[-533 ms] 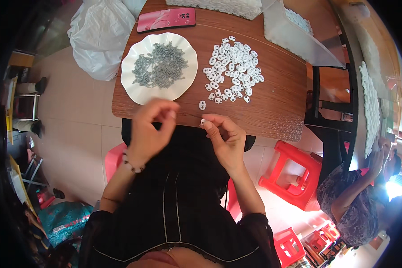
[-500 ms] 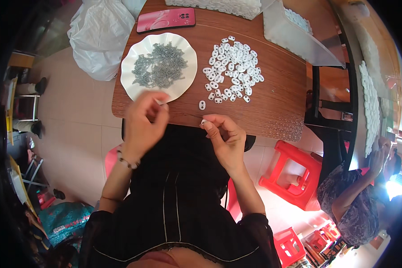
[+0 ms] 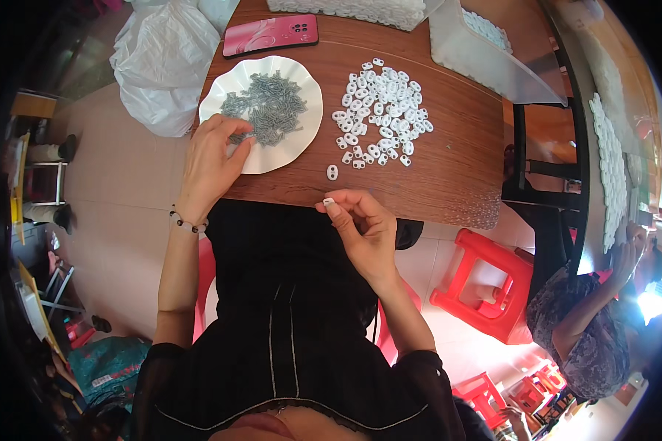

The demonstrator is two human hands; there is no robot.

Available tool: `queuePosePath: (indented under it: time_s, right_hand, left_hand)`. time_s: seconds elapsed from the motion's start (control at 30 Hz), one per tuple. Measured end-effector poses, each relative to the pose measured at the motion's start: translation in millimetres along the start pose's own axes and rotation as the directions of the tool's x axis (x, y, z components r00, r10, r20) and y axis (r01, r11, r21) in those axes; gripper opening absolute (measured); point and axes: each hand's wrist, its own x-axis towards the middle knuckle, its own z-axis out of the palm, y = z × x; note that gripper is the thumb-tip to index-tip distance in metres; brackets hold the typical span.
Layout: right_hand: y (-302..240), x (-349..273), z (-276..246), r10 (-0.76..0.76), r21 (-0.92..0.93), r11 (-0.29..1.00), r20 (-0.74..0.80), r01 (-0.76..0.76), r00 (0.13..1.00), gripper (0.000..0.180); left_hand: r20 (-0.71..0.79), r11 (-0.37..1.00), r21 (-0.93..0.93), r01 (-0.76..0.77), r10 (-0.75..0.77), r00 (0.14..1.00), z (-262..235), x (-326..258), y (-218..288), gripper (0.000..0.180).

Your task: Manually assembling small white plastic parts by inserting small grey pins.

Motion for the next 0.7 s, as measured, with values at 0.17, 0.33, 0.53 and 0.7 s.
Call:
queuePosePath:
  time_s: [0.17, 0.33, 0.53, 0.7]
  right_hand:
    - [1, 1, -1, -0.044, 0.006, 0.999, 0.001, 0.044, 0.999, 0.012]
    - [1, 0, -3, -0.054, -0.015, 0.998, -0.044, 0.053, 0.998, 0.01]
    - [1, 1, -3, -0.059, 0.004, 0.998, -0.052, 0.059, 0.997, 0.01]
    - [-3, 17, 4, -0.079, -0.001, 0.997, -0.062, 0.079, 0.995, 0.011]
  left_hand:
    - [-0.047, 0.974, -0.05, -0.221, 0.219, 0.975, 9, 12, 18, 0.012]
    - [0.042, 0.962, -0.072, -0.263, 0.267, 0.963, 27, 25, 23, 0.009]
    - [0.06, 0.957, -0.024, -0.288, 0.289, 0.955, 36, 36, 24, 0.009]
    - [-0.009, 0.96, -0.031, -0.279, 0.279, 0.96, 43, 36, 20, 0.007]
